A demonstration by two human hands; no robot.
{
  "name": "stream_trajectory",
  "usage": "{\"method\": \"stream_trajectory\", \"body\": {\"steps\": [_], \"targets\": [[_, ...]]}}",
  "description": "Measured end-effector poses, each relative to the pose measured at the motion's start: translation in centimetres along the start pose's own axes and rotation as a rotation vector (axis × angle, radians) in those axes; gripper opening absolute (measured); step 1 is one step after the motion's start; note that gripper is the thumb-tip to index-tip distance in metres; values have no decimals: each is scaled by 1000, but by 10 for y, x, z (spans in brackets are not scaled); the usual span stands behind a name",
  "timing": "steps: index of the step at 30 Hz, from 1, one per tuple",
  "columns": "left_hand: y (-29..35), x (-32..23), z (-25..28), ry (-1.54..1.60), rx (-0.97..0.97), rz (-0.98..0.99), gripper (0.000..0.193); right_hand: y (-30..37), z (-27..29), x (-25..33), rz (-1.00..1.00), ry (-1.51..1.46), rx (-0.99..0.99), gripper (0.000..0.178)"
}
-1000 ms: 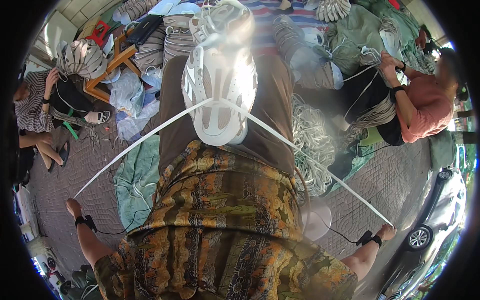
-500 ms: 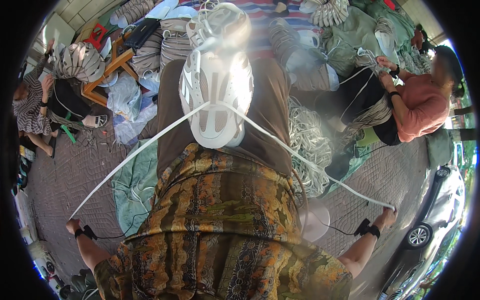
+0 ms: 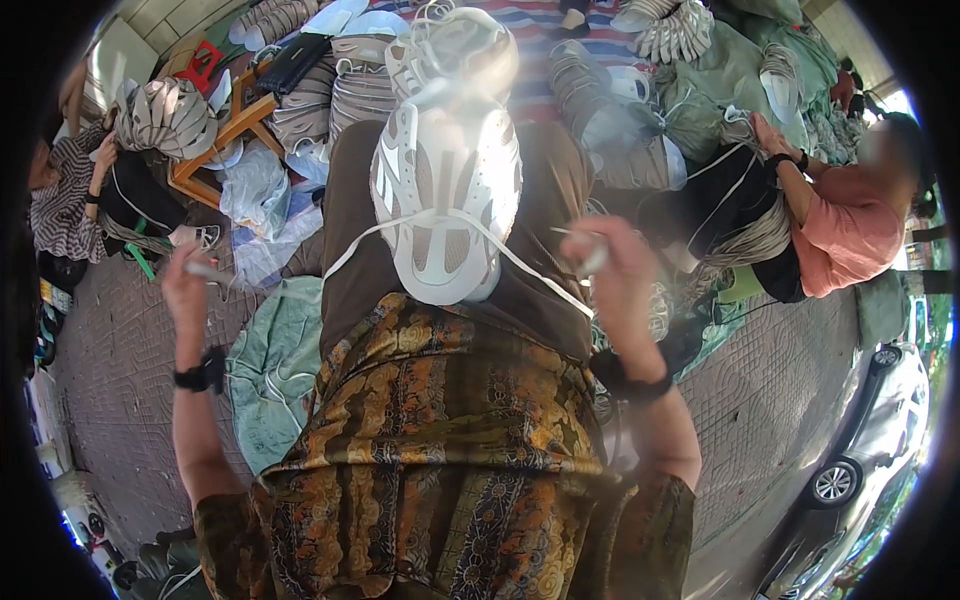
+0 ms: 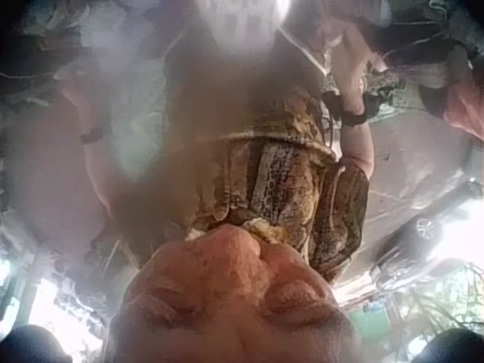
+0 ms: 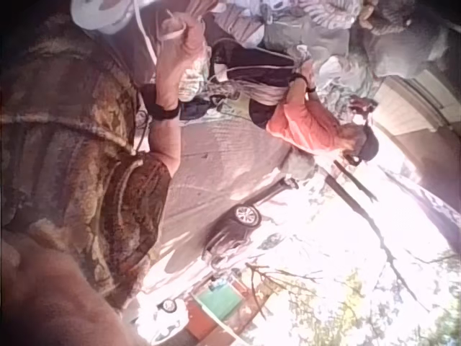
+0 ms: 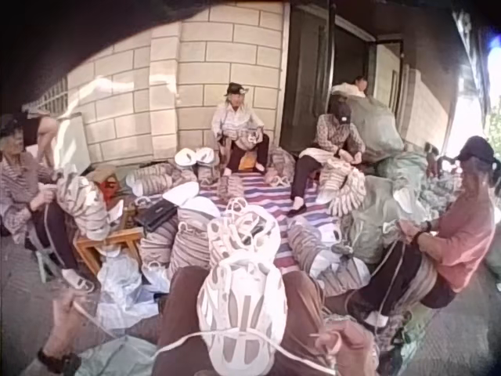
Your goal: The person sits on the ground and laces a white sneaker by hand. They thread the laces through the eyelets, pull them tight, and tie a knot. The person is surrounded by piles of shoes and laces.
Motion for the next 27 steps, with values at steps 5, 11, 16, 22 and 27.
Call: {"method": "stream_trajectory", "body": {"steps": [5,11,16,22,27], "targets": [[2,-165,-179,33,228,-344,17,-25,-69,36,332,163,47,11],[14,-219,-242,220,261,-492,16,-18,-84,32,433,449,28,11],[20,-211,-244,196,256,-417,15,-16,-83,24,371,321,13,10],[26,-200,-244,208,263,-388,16,-18,-92,27,384,351,57,10],[25,-195,-243,278,240,-302,14,-13,-94,26,407,392,87,11]]}}
Point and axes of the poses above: each hand's wrist, its own y-axis away from the middle knuckle, its own z-axis out of the back of the hand, x = y × z, the point moved 8 cm from there along -y, towards the middle knuckle, and after that the axes turned 4 degrees about y, right-handed, at the moved point
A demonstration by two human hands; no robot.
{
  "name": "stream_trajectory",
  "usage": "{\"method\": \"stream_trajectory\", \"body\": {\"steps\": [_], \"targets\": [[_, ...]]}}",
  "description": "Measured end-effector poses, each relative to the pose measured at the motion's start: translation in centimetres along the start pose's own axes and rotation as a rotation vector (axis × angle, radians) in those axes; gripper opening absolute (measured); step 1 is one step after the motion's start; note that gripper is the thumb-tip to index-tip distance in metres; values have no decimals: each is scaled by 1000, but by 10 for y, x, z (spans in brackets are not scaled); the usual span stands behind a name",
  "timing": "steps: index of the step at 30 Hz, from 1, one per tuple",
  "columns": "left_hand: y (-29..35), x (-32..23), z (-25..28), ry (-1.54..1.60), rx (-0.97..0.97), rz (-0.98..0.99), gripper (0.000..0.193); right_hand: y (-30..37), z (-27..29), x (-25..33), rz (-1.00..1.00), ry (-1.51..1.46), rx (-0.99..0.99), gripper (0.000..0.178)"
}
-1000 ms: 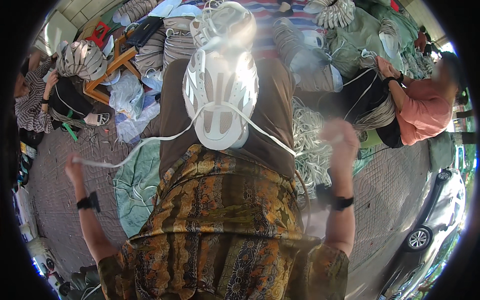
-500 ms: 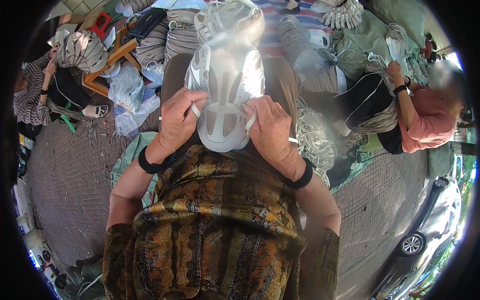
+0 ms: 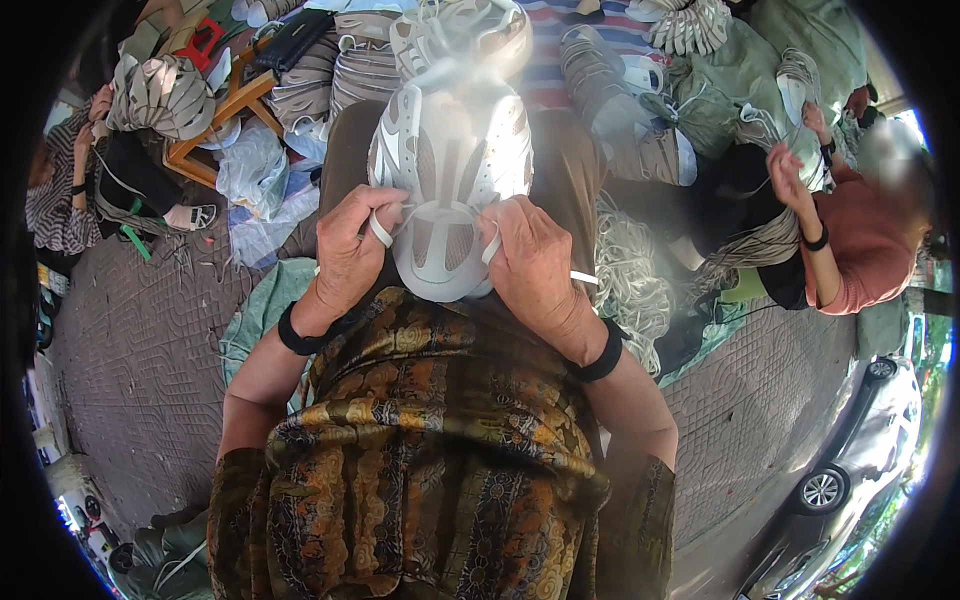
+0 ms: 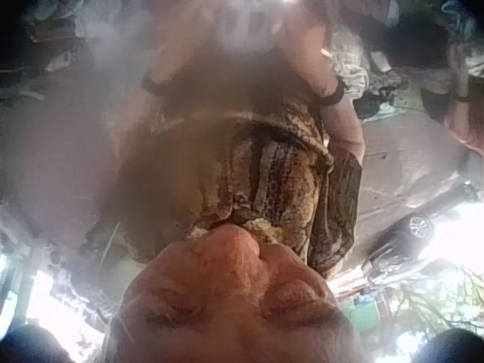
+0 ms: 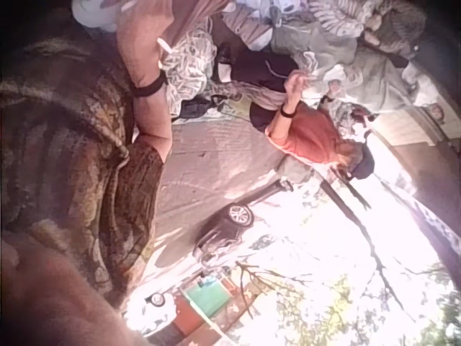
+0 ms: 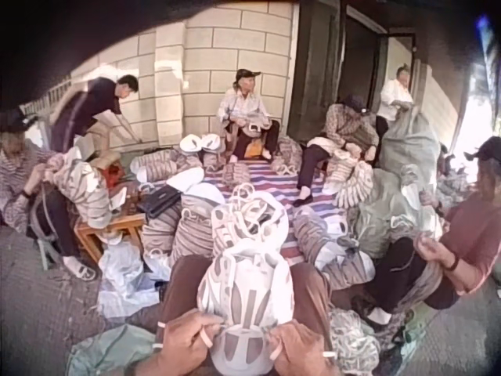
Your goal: The person sits on the ground and laces a white sneaker by hand. They thread the laces through the eyelets, pull them tight, and tie a knot. The person is surrounded by piles of shoes and laces.
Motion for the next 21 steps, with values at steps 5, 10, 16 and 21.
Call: {"method": "stream_trajectory", "body": {"steps": [5,10,16,21], "targets": [[3,6,-1,5,0,15,15,-1,0,0,-3,-9,3,12],[3,2,0,-30,8,-13,17,-3,1,6,29,128,28,16],[1,-4,1,-40,-37,-76,19,-16,-3,27,128,378,117,15],[0,-6,2,-53,-56,-77,22,-26,-4,36,123,423,172,14]]}}
Point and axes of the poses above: each hand's wrist, its own y-axis away from the middle knuckle, its own z-axis out of the back of the hand, x = y × z, the point moved 8 cm from there along -y, towards the middle knuckle, and after that the axes turned 4 degrees about y, right-handed, at the moved point
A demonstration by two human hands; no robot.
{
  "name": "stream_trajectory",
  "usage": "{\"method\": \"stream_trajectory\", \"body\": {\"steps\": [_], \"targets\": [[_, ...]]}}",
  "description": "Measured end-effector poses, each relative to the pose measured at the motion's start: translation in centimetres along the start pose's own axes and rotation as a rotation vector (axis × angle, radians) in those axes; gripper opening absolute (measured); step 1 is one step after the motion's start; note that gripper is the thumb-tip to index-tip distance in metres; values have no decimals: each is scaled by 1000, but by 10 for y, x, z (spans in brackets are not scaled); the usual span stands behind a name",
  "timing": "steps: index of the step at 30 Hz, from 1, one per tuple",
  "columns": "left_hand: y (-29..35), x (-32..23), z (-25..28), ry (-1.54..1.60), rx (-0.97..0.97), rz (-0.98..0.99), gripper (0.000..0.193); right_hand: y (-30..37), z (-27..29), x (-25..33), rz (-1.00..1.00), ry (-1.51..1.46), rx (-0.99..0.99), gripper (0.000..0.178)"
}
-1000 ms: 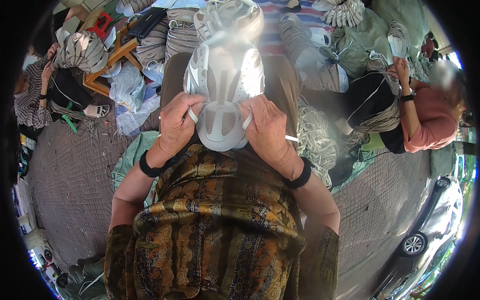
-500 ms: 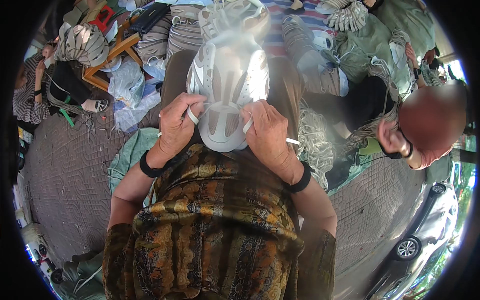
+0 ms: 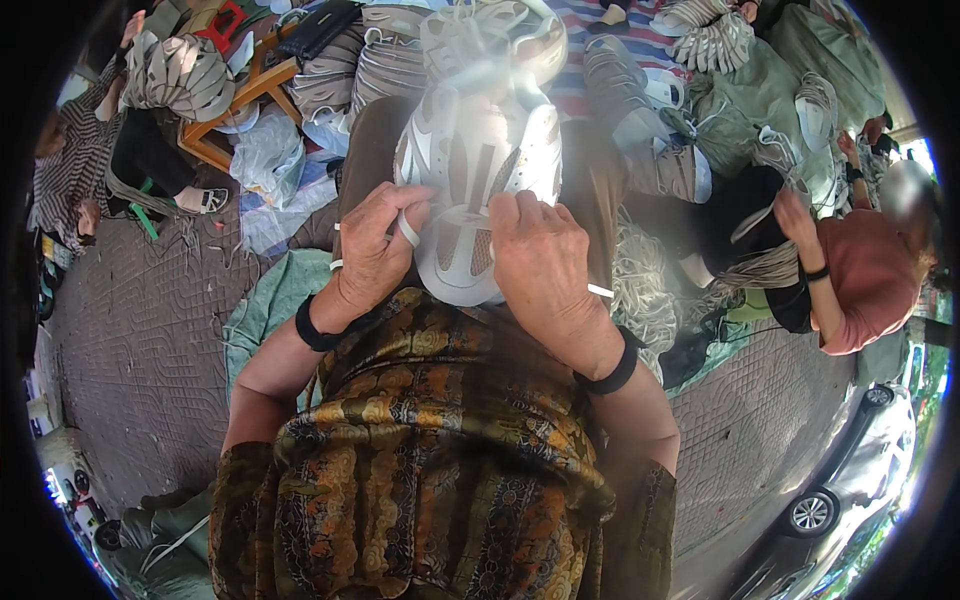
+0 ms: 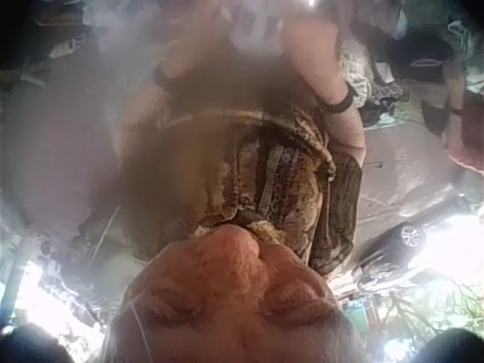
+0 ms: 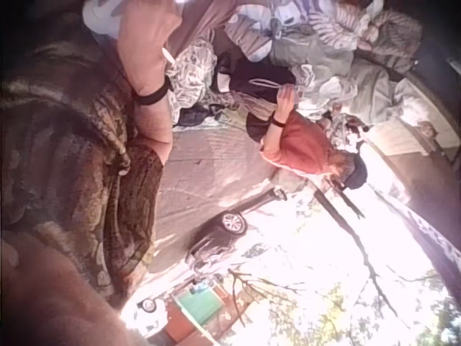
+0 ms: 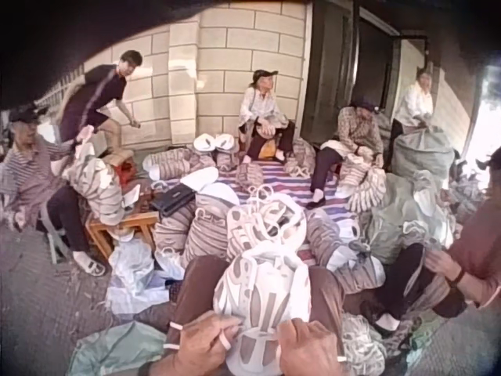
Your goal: The person sits on the ground and laces a white sneaker by hand. They thread the laces through the eyelets, pull them tight, and tie a knot. The person is surrounded by piles of shoes and laces.
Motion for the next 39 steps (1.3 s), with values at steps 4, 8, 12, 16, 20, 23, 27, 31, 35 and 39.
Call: {"method": "stream_trajectory", "body": {"steps": [4,8,12,16,20,23,27,31,35,39], "targets": [[4,-3,-4,5,35,-102,31,8,-7,-24,-130,-292,-4,13],[4,-7,-6,-38,19,-172,34,13,-9,-21,-103,-276,-88,14],[1,-14,-13,-189,130,-223,46,12,-9,-5,29,-11,-77,17],[-7,-24,-21,-286,230,-200,48,6,-6,4,57,73,-31,18],[-13,-25,-29,-347,322,-194,48,1,-16,-17,-61,-153,56,12],[-15,-8,-23,-210,318,-92,45,5,-19,-31,-94,-372,18,18],[-17,-15,-28,-269,355,-103,43,9,-18,-2,-2,49,-42,16],[-18,-14,-32,-308,397,-84,44,-1,-18,9,19,225,3,16],[-14,-4,-25,-193,449,0,44,-3,-28,-16,-72,-133,133,15],[-21,-16,-23,-295,569,-83,43,6,-23,-20,-125,-253,70,13]]}}
Point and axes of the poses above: each hand's wrist, its own y-axis away from the middle knuckle, its own z-axis out of the back of the hand, x = y × z, the point moved 8 cm from there along -y, towards the middle knuckle, and after that the axes turned 4 degrees about y, right-handed, at the moved point
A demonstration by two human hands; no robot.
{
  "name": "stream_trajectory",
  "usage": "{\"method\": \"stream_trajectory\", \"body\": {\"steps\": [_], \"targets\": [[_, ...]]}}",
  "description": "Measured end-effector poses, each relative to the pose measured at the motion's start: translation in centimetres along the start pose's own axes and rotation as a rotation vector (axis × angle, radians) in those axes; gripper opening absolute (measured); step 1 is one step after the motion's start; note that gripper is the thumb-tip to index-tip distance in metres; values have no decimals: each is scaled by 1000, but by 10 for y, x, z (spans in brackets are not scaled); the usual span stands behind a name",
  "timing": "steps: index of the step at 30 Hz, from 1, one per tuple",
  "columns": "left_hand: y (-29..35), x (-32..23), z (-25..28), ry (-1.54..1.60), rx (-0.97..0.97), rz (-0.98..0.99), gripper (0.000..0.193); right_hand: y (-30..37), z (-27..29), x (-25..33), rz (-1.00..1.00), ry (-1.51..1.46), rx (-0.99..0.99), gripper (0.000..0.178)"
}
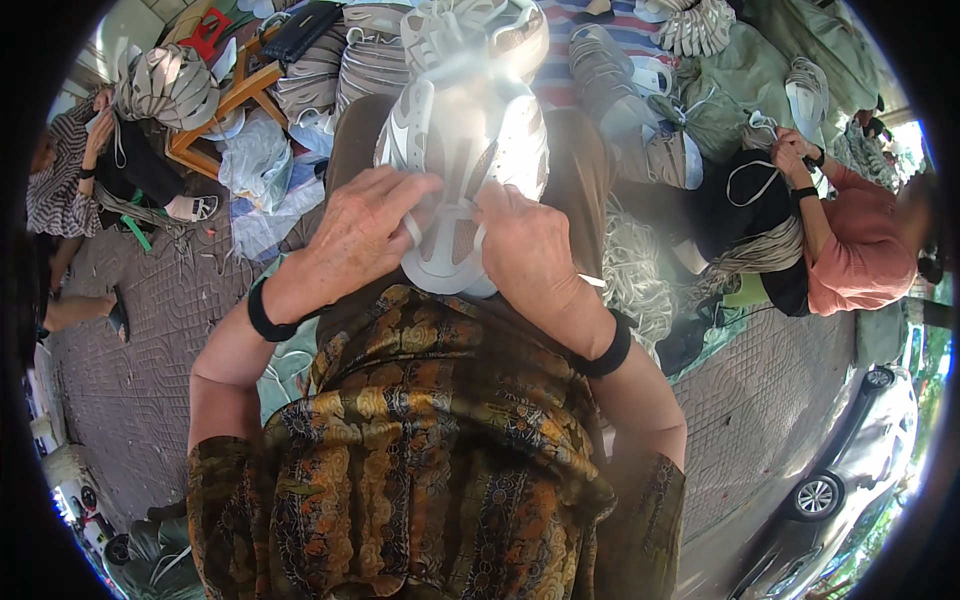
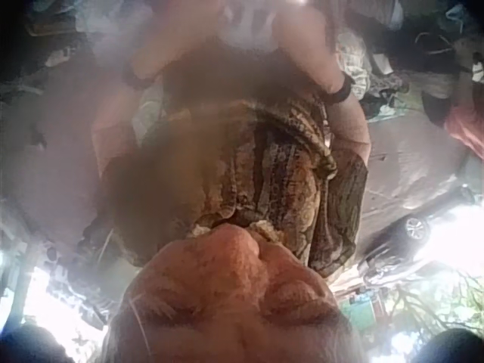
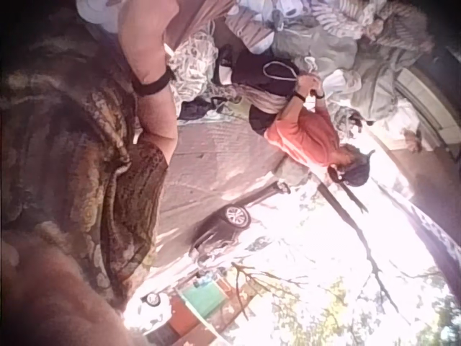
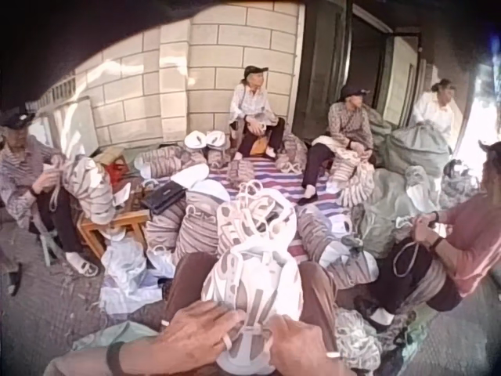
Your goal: The person sits on the ground and laces a white sneaker by hand. They thread the laces through the eyelets, pull them tight, and tie a knot. The person is surrounded by piles of shoes and laces.
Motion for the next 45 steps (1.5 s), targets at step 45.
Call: {"method": "stream_trajectory", "body": {"steps": [45], "targets": [[-34,-25,-10,-202,309,-537,4,-27,14,20,683,371,397,22]]}}
Point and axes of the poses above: each hand's wrist, its own y-axis away from the middle knuckle, its own z-axis out of the back of the hand, x = y × z, the point moved 8 cm from there along -y, towards the middle knuckle, and after that the axes turned 4 degrees about y, right-handed, at the moved point
